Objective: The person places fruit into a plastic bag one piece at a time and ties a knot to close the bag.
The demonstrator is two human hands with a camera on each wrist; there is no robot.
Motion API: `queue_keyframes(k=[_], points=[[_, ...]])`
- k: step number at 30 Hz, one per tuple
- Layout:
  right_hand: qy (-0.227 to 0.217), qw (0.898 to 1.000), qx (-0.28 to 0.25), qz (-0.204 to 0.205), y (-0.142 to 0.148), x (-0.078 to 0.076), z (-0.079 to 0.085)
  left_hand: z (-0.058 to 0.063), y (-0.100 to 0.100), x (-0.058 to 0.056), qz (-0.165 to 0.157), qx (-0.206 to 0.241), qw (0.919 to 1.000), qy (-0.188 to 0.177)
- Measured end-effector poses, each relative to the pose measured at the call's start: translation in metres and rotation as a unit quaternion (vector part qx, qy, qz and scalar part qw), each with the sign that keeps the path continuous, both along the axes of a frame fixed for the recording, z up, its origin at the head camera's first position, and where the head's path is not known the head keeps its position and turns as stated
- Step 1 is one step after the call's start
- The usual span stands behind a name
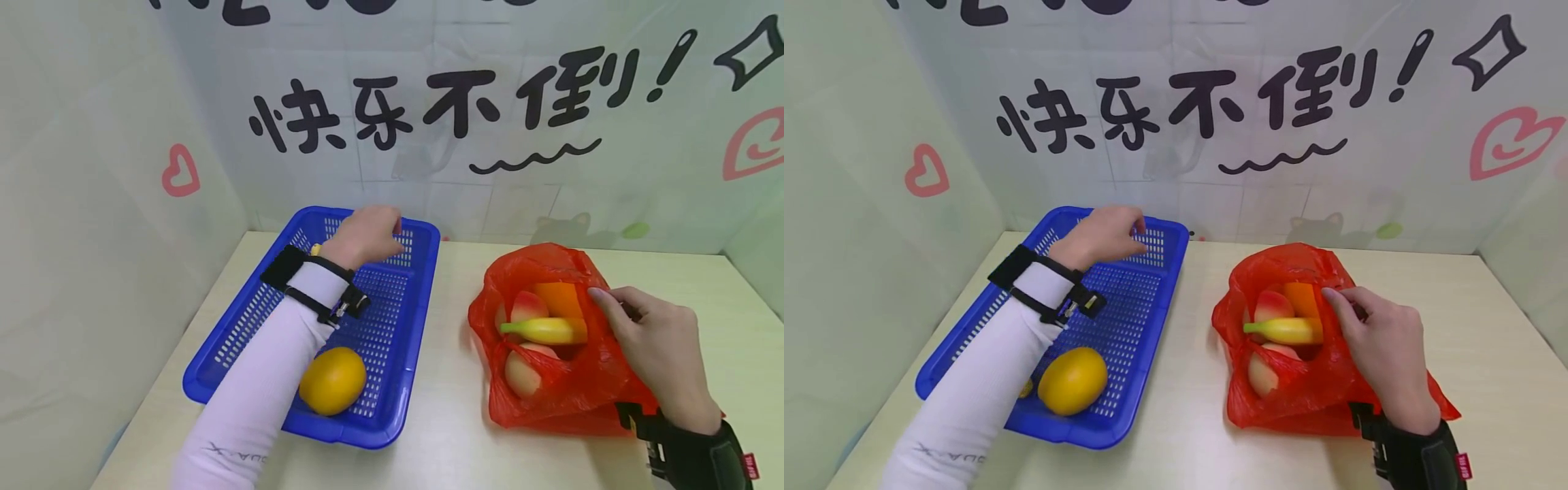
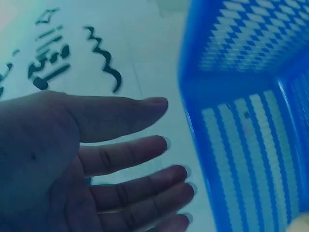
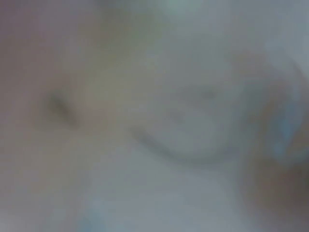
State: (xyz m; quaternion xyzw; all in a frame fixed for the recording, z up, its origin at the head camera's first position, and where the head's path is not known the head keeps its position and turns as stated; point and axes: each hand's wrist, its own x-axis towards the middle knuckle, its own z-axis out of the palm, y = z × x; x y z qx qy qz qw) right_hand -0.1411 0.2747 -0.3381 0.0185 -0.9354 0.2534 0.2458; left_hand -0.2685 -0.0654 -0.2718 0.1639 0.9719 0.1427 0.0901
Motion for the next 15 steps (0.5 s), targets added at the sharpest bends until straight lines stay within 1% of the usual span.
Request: queue_keyframes(k=[3, 5, 10, 13, 15], points=[[0.003, 1.000, 0.002, 0.000, 0.000, 0.000, -0.001, -0.006, -0.019, -0.008, 0.037, -0.025, 0.9987, -0.024], [0.006, 1.000, 0.004, 0.001, 0.000, 0.000, -0.001, -0.012, -0.031, -0.014, 0.055, -0.037, 0.9969, -0.043], [0.001, 1.000, 0.003, 0.001, 0.000, 0.000, -0.001, -0.030, -0.059, -0.024, 0.081, -0.056, 0.9921, -0.077], [-0.001, 1.000, 0.001, 0.002, 0.000, 0.000, -0.001, -0.038, -0.068, -0.026, 0.099, -0.062, 0.9890, -0.091], [0.000, 1.000, 0.001, 0.001, 0.000, 0.000, -0.001, -0.041, -0.070, -0.028, 0.102, -0.068, 0.9881, -0.093]])
